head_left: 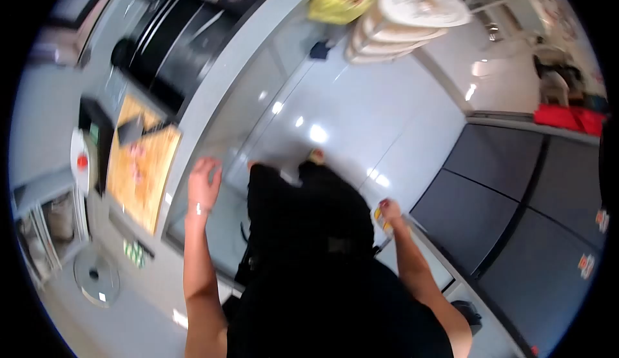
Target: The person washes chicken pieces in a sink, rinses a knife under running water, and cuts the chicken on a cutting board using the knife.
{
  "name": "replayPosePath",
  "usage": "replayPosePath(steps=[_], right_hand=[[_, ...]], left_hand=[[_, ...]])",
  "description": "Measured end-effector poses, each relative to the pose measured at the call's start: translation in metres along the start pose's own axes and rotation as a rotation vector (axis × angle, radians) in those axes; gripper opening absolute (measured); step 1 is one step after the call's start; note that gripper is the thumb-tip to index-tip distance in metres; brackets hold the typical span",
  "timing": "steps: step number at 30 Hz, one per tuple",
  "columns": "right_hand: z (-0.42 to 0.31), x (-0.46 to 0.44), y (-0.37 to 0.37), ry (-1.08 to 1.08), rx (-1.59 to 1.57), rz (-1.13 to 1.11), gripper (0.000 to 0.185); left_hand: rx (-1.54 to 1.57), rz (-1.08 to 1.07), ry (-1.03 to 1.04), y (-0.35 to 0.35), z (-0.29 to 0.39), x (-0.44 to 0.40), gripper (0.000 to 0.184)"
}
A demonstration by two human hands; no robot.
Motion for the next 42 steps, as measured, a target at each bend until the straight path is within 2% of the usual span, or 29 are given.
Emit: replayPosePath(steps=[2, 3, 4, 5, 7, 9, 11, 19, 24, 27, 30, 33, 37, 38, 40, 41, 42], right_hand=[[0.029, -0.014, 0.017, 0.110, 0.004, 0.023, 0.022], [0.026, -0.006, 0.011, 0.189, 0.016, -0.002, 0.023], [0.025, -0.009, 0.011, 0.153, 0.010, 0.051, 0.025], [0.015, -0.006, 0.002, 0.072, -0.063, 0.096, 0.024], [0.036, -0.028, 0.031, 0.196, -0.313, -0.104, 0.020], [0.029, -0.016, 0.031, 0.423, -0.918, -0.301, 0.015], [0.021, -0.016, 0.024, 0.461, -1.030, -0.326, 0.013], [0.040, 0.001, 0.003, 0.750, -1.285, -0.266, 0.015], [0.042, -0.018, -0.036, 0.810, -1.398, -0.210, 0.016], [0.034, -0.045, -0.079, 0.725, -1.467, -0.186, 0.017], [0.039, -0.072, -0.120, 0.690, -1.407, -0.115, 0.021], [0.066, -0.100, -0.134, 0.729, -1.456, -0.099, 0.021], [0.126, -0.127, -0.138, 0.722, -1.563, -0.107, 0.017], [0.145, -0.125, -0.138, 0.776, -1.605, -0.088, 0.016], [0.232, -0.169, -0.063, 0.859, -1.665, -0.133, 0.014], [0.245, -0.159, -0.069, 0.878, -1.726, -0.121, 0.012], [0.206, -0.093, -0.158, 0.246, -1.682, 0.091, 0.027]], left_hand=[[0.021, -0.039, 0.034, 0.015, 0.018, -0.025, 0.017], [-0.006, -0.025, 0.143, 0.021, 0.027, -0.036, 0.017], [-0.037, -0.011, 0.245, 0.029, 0.036, -0.047, 0.017], [-0.022, -0.021, 0.256, 0.037, 0.042, -0.059, 0.017], [-0.003, -0.047, 0.297, 0.046, 0.057, -0.080, 0.018], [0.030, -0.100, 0.321, 0.058, 0.071, -0.109, 0.018], [0.082, -0.194, 0.291, 0.077, 0.076, -0.135, 0.019], [0.229, -0.279, 0.515, 0.123, 0.162, -0.254, 0.015], [0.232, -0.391, 0.651, 0.170, 0.199, -0.310, 0.015], [0.220, -0.456, 0.724, 0.197, 0.227, -0.332, 0.016], [0.220, -0.520, 0.721, 0.225, 0.261, -0.353, 0.017], [0.224, -0.526, 0.806, 0.256, 0.304, -0.369, 0.017], [0.156, -0.577, 0.849, 0.311, 0.369, -0.391, 0.017], [0.156, -0.585, 0.872, 0.324, 0.387, -0.395, 0.017], [0.156, -0.588, 0.917, 0.348, 0.431, -0.404, 0.017], [0.176, -0.597, 0.940, 0.354, 0.458, -0.410, 0.017], [0.197, -0.605, 0.957, 0.358, 0.484, -0.412, 0.016]])
Point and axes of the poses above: each hand's wrist, its own x-axis away from the middle knuckle, its own y-axis out of the palm, z = x × y, the point moved 10 cm from there along -x, towards the middle knuckle, and after that the axes turned 13 degrees about y, right-handed, at the moved point
